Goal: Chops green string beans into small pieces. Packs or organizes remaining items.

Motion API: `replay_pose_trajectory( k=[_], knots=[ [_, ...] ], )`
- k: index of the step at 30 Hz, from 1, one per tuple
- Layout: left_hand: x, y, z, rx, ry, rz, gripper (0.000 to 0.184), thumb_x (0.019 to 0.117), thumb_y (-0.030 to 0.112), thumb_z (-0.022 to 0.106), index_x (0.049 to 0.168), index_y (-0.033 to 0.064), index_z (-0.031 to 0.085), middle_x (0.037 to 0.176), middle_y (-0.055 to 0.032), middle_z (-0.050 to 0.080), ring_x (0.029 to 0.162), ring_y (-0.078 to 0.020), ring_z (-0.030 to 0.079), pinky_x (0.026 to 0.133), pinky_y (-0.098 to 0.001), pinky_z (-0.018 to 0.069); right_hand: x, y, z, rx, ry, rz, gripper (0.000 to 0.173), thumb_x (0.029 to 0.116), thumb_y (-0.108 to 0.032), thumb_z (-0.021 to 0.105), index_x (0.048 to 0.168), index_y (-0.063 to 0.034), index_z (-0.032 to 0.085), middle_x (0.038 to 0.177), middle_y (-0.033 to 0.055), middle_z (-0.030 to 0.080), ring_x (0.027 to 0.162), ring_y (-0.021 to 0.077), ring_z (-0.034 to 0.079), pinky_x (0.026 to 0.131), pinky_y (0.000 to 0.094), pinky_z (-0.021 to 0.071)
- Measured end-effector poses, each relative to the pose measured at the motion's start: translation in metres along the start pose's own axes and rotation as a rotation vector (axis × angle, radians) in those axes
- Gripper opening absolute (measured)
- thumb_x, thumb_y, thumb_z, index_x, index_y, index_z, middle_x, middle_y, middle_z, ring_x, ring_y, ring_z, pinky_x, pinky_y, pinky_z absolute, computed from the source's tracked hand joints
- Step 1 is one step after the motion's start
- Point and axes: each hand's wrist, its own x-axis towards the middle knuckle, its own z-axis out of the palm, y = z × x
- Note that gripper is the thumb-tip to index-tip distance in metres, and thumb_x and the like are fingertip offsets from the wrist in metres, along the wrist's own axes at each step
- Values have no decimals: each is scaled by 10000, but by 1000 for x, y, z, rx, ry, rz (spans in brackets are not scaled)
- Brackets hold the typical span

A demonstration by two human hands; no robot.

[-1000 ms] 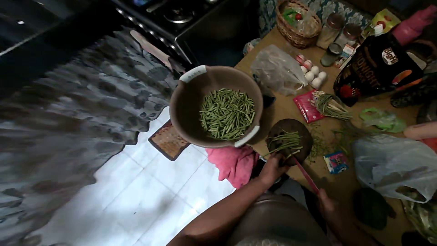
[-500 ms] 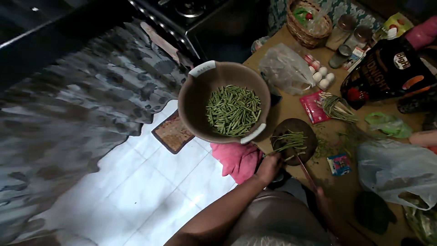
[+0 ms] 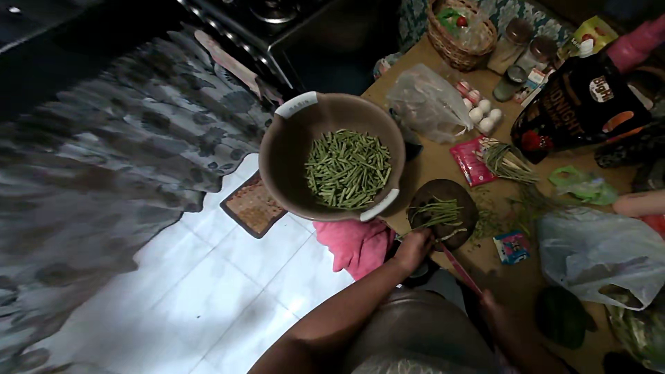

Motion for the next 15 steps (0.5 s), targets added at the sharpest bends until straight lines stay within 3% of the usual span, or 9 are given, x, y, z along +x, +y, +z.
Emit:
replay_pose_trajectory(
  k=[6,11,15],
  knots=[
    [4,0,1,50,-53,-23,267,1043,121,530,1184,-60,666,1249,-238,655,1205,-337,633,1076,-444,476,4,-16,0,-118,-46,23,384,1112,-213,395,1445,-29,449,1097,258,693,1020,423,709,874,567,566],
    [0,4,0,111,-88,-5,291,1049,139,526,1216,-59,657,1267,-246,648,1214,-347,631,1085,-457,476,26,0,25,-49,-76,40,457,1088,-210,447,1503,-32,379,1149,276,680,1051,447,694,900,605,551],
    [-24,17,-26,97,52,101,274,1051,141,526,1161,-56,683,1200,-225,677,1141,-314,666,1046,-428,509,40,13,38,-36,-37,6,446,1095,-205,431,1499,-25,374,1126,277,688,1037,446,703,893,596,560]
  ],
)
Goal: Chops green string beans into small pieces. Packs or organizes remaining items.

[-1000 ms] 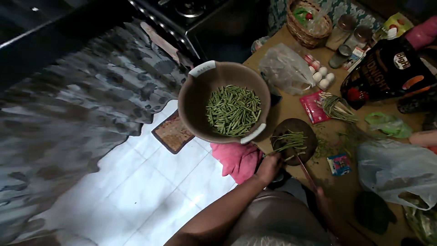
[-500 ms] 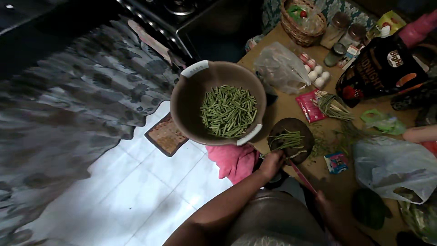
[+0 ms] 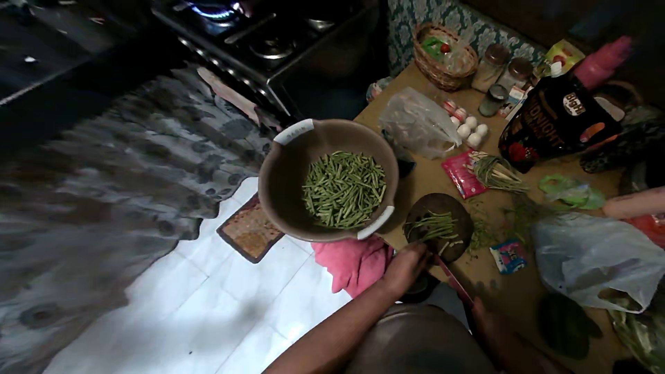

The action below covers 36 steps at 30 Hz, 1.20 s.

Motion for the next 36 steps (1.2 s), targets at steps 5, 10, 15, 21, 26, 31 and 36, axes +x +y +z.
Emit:
replay_pose_trajectory(
  k=[5,10,15,21,26,31,36],
  knots=[
    [-11,3,-88,165,519,71,206,1006,79,599,1135,-34,714,1135,-209,710,1058,-336,699,945,-496,565,-3,7,-2,70,98,-23,386,1117,-247,380,1428,-41,481,1091,269,697,1017,433,707,880,588,563],
    [10,-4,-113,426,661,90,341,953,107,689,1282,17,687,1551,-274,436,1434,-527,373,1116,-663,373,-32,0,-17,73,97,-9,403,1127,-266,360,1417,-19,491,1067,283,701,994,454,710,860,599,562],
    [47,21,-32,456,94,180,221,981,48,596,1141,41,747,1376,-264,585,1309,-488,509,1098,-625,405,-30,1,-7,60,93,27,407,1122,-274,367,1429,-34,484,1074,276,704,1012,456,709,867,608,562],
    [85,8,27,569,-143,225,265,1007,4,499,1177,5,702,1408,-236,552,1352,-442,477,1139,-594,361,-32,3,-11,95,138,70,398,1122,-259,365,1399,-11,509,1073,269,709,1023,439,711,880,579,564],
    [91,1,32,567,-103,229,271,1009,-6,484,1197,-43,676,1402,-243,568,1331,-445,505,1105,-578,402,-26,8,-10,150,178,71,400,1120,-258,387,1409,-11,511,1070,277,706,1011,445,711,884,592,556],
    [79,-7,27,560,74,313,270,1037,132,514,1170,-22,690,1331,-219,638,1289,-418,570,1084,-549,442,-23,13,-8,183,299,5,359,1097,-190,448,1371,17,551,1021,267,719,956,428,726,848,572,572],
    [37,-24,28,458,240,369,198,1012,111,573,1050,-14,721,1064,-201,735,1094,-426,676,941,-546,541,-18,23,-9,241,257,-69,387,1100,-177,433,1404,44,525,1134,286,692,1057,429,696,933,578,542]
  ],
)
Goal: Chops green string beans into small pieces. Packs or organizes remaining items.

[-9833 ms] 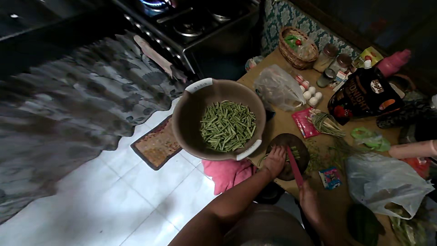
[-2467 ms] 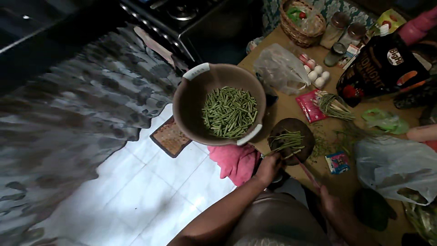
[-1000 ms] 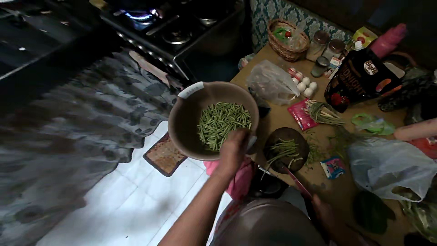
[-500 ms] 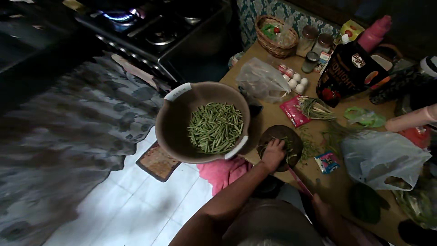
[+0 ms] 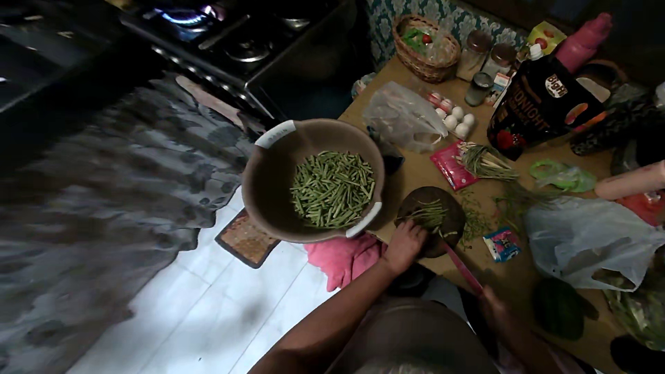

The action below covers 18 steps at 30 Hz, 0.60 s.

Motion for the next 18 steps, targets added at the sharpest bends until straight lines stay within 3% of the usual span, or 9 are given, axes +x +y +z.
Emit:
replay_pose_trajectory(
  k=[5,10,18],
  knots=[
    [-22,-10,16,-19,-26,14,145,964,38,606,1012,22,742,1003,-178,739,1040,-411,685,909,-538,548,-8,-13,-16,-48,-26,-15,404,1106,-182,416,1409,71,505,1156,294,677,1069,431,688,940,574,538],
    [-19,-8,25,-32,-2,-15,142,965,72,622,1015,29,748,1008,-166,742,1046,-398,687,922,-526,552,-16,-36,-30,-204,-109,-31,381,1112,-229,406,1370,13,547,1043,266,705,979,425,714,853,579,564],
    [-17,-5,27,-81,-58,-37,158,971,49,597,1013,-12,736,1052,-206,731,1094,-417,672,970,-539,530,-5,-49,-24,-138,-157,26,398,1091,-149,431,1428,52,496,1218,293,662,1150,432,658,983,577,516]
  ],
)
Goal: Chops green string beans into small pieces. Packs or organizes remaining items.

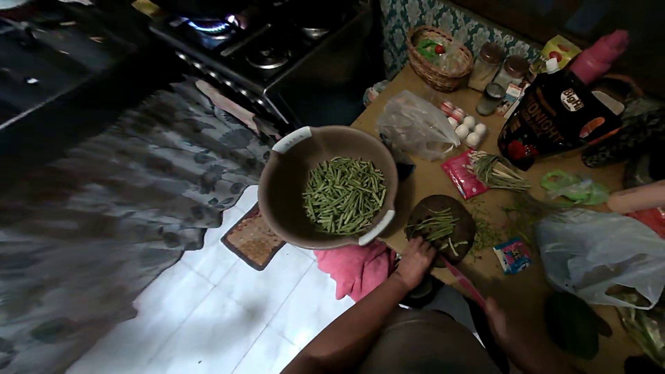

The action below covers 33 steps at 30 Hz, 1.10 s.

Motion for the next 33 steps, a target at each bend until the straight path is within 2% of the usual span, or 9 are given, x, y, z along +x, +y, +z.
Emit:
replay_pose_trajectory(
  k=[4,9,15,18,20,23,25,28,33],
  knots=[
    [1,2,-2,17,-6,-2,154,963,30,589,996,-26,729,1041,-211,729,1085,-417,676,964,-532,534,5,-8,-1,-63,-91,40,408,1107,-147,389,1484,0,435,1213,278,666,1142,430,667,976,572,524],
    [1,5,-7,47,-51,32,171,978,30,572,1041,-19,723,1080,-205,723,1116,-405,664,993,-514,522,15,8,27,-55,8,27,379,1108,-202,402,1416,-2,494,1087,272,700,1030,430,708,902,572,559],
    [-4,-4,-104,20,242,-167,160,959,45,622,1043,-28,736,1044,-224,727,1062,-428,677,959,-565,529,25,28,40,-17,44,-36,406,1116,-252,399,1417,3,492,1045,279,705,997,442,714,882,585,564],
    [-5,-37,-156,119,332,-409,215,984,76,642,1162,-5,732,1321,-278,621,1264,-506,543,1035,-648,443,27,38,56,-20,270,-144,330,1084,-191,477,1293,39,590,903,261,722,840,426,742,758,568,599],
    [-5,-48,-166,180,408,-433,262,985,74,638,1226,7,715,1468,-287,511,1353,-528,459,1070,-665,409,26,43,60,7,422,-250,276,1053,-142,527,1202,66,630,825,245,714,744,407,741,676,552,607],
    [-4,-31,-148,153,364,-263,233,968,59,637,1178,13,729,1318,-270,615,1220,-493,566,996,-628,481,19,42,49,77,352,-199,315,1076,-147,477,1269,74,593,908,264,719,833,423,739,754,568,599],
    [-4,-14,-119,97,169,-165,219,967,53,614,1148,12,732,1205,-247,684,1138,-456,641,977,-597,509,17,42,41,89,265,-141,338,1092,-165,450,1303,74,565,979,275,713,912,431,730,819,570,584],
    [-3,3,-79,104,-116,-172,262,1034,131,540,1186,-5,705,1219,-229,693,1192,-429,635,1027,-549,492,18,44,34,86,176,-82,371,1104,-202,419,1355,46,532,1027,268,703,953,418,719,851,570,571],
    [0,7,-41,216,-220,-284,321,1039,178,552,1244,-46,660,1239,-254,669,1221,-442,604,1019,-556,478,18,45,34,56,191,-71,377,1095,-205,432,1362,32,553,1030,255,710,965,408,716,858,569,570]
  ],
)
